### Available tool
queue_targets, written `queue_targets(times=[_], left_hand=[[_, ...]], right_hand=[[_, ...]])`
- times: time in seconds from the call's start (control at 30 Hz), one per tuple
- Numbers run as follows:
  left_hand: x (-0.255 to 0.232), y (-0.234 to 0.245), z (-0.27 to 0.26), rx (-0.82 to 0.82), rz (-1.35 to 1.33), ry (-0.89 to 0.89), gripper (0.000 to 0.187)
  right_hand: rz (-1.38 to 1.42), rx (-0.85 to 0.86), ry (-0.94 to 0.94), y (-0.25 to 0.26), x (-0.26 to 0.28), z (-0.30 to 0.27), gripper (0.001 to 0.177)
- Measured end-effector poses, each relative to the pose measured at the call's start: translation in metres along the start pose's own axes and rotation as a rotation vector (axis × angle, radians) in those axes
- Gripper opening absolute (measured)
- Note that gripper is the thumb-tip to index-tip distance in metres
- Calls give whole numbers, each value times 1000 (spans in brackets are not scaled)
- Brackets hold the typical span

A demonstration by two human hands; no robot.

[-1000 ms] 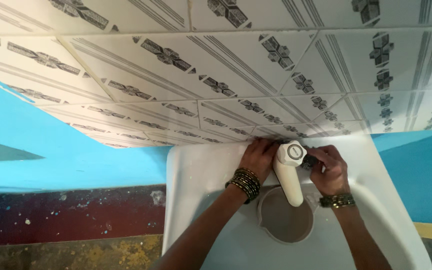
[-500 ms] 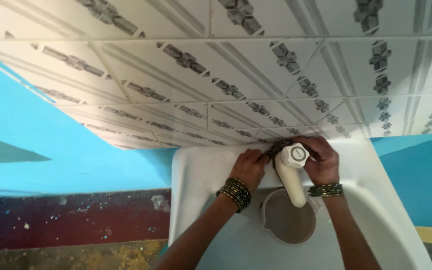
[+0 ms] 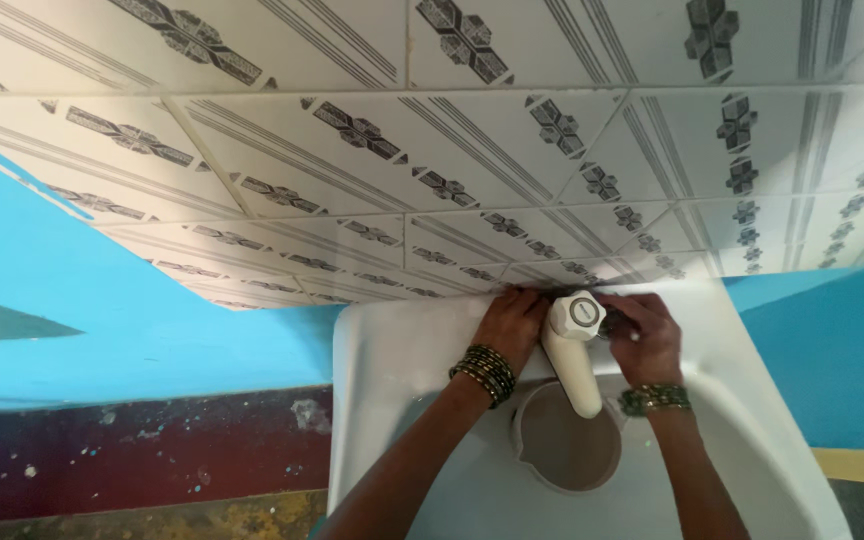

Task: The person cleans a sink and faucet by hand using a plastic cup and a abrasive pad, rinsing the surfaces with water.

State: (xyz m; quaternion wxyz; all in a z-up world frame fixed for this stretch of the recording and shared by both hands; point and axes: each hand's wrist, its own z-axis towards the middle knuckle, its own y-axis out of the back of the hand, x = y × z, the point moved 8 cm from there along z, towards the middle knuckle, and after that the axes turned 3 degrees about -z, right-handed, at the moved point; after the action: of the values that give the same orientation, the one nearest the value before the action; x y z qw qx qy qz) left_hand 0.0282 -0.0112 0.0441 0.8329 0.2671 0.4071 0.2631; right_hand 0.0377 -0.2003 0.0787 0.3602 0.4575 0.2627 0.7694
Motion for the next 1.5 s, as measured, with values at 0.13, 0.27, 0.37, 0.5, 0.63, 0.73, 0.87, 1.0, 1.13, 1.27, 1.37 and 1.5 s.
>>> queue_targets(times=[0.13, 0.27, 0.37, 0.5, 0.63, 0.73, 0.87, 1.0, 1.13, 1.27, 1.37, 1.5], left_hand=[[10, 9, -18, 10, 3, 7, 32], [12, 14, -35, 58, -3, 72, 27], [12, 7, -33, 113, -5, 80, 30], [7, -6, -16, 18, 94, 8, 34], [7, -16, 1, -63, 5, 37, 34], [10, -20, 3, 26, -24, 30, 33], [14, -7, -2, 22, -30, 23, 28], [17, 5, -38, 80, 0, 37, 36], [16, 4, -40, 95, 60, 70, 23], [3, 12, -15, 14, 87, 5, 33], [-2, 6, 5, 57, 13, 28, 41], [-2, -1, 8, 39, 32, 22, 37]], right_hand=[[175, 42, 34, -15, 26, 18, 34], [292, 29, 61, -15, 34, 18, 30], [434, 56, -18, -22, 23, 20, 32], [44, -10, 93, -18, 24, 10, 29], [-50, -49, -23, 3, 3, -14, 38], [-18, -72, 2, 8, 4, -22, 44], [99, 1, -63, -3, 13, 7, 46], [75, -30, 185, -3, 52, 19, 31], [224, 84, -30, -17, 33, 23, 33], [38, 23, 90, -19, 20, 11, 28], [-154, -99, 159, -4, 5, -2, 31], [-124, -54, 14, 4, -12, -18, 36]])
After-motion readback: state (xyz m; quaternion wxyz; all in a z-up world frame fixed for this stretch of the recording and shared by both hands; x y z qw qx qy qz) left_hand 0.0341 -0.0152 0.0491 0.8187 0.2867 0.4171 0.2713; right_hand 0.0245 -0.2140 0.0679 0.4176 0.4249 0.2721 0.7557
